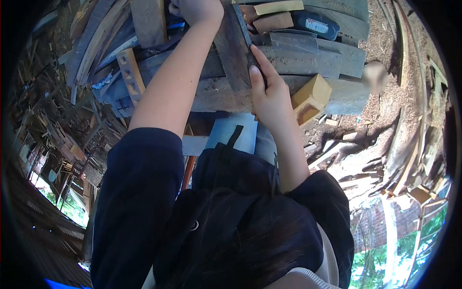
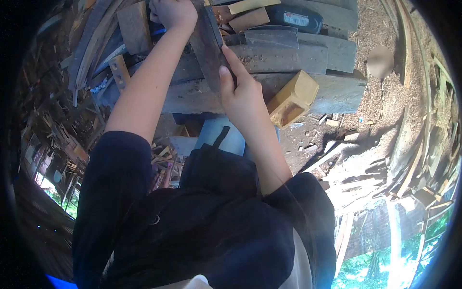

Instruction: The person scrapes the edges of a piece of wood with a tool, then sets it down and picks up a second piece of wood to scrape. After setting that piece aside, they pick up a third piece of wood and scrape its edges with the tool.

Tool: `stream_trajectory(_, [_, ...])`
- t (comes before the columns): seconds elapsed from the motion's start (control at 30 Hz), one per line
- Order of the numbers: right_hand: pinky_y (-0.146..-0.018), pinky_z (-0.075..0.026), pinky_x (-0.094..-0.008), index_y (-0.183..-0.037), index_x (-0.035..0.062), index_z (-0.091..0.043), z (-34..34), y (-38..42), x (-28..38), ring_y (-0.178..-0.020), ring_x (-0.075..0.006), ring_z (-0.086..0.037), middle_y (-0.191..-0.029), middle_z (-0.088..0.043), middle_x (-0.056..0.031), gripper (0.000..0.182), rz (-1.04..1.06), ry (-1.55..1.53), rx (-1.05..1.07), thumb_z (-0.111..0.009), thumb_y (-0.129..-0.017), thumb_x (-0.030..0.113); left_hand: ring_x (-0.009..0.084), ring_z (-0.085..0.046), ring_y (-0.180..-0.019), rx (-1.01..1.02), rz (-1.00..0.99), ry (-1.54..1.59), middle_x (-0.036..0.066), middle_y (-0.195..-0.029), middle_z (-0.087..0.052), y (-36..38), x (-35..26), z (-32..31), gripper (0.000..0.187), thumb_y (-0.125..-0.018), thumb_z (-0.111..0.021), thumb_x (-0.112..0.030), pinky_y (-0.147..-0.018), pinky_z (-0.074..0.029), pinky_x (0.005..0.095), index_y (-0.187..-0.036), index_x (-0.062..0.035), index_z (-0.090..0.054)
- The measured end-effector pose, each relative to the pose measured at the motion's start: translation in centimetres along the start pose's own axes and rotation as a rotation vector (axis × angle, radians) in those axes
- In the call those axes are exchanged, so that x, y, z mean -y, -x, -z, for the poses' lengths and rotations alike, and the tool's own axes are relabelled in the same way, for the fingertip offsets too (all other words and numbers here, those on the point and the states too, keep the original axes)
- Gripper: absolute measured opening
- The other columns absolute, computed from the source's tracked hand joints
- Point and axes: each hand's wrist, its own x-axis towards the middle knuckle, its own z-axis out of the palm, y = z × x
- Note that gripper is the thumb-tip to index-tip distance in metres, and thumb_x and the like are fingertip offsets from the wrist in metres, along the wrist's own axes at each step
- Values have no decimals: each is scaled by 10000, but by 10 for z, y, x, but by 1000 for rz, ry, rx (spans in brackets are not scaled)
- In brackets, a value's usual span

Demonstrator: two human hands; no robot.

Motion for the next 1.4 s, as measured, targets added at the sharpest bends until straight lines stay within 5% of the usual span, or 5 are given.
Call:
stream_trajectory(0.83, [-786, -557, -384, -1519, 128, -494, -17, -9, -18, -739, -271, -703, -835, -701, -218, 479, 83, -103, -2, -517, -1061, 268, 327, -262, -1529, -9, 25, 143, 157, -1614, -364, -6, 2, 2, 435, -1027, -464, 29, -1248, -168, 519, -1414, -148, -552])
stream_trajectory(0.9, [-437, -461, -308, -1592, 199, -385, -28, -15, -27, -443, -116, -514, -585, -522, -25, 505, 318, -6, -128, -453, -1097, 272, 310, -182, -1565, 100, 69, 182, 146, -1674, -261, -8, 1, 5, 469, -1053, -426, -26, -1264, -132, 505, -1511, -120, -460])
stream_trajectory(1.07, [-433, -465, -345, -1650, 113, -107, -26, -2, -10, -440, -172, -542, -594, -551, -57, 642, 37, -89, -23, -360, -1118, 368, 383, -388, -1405, -302, -332, 271, 199, -1447, -485, -19, 45, -35, 378, -957, -539, -109, -1142, -262, 561, -1325, -161, -603])
stream_trajectory(1.23, [-1049, -471, -474, -1623, 20, 48, -23, -29, -40, -1210, -509, -607, -1288, -587, -412, 716, 165, 72, -88, -280, -1115, 403, 397, -403, -1410, -197, -689, 399, 214, -1461, -478, 36, 40, 9, 531, -841, -513, 72, -1174, -267, 504, -1328, -128, -580])
stream_trajectory(1.4, [-1044, -485, -414, -1618, 75, 156, -18, -38, -44, -1252, -415, -597, -1397, -534, -339, 747, 213, 9, -43, -312, -1118, 373, 379, -399, -1451, 219, -1201, 295, 146, -1476, -524, 132, 48, 83, 593, -810, -583, 61, -1203, -290, 504, -1381, -94, -554])
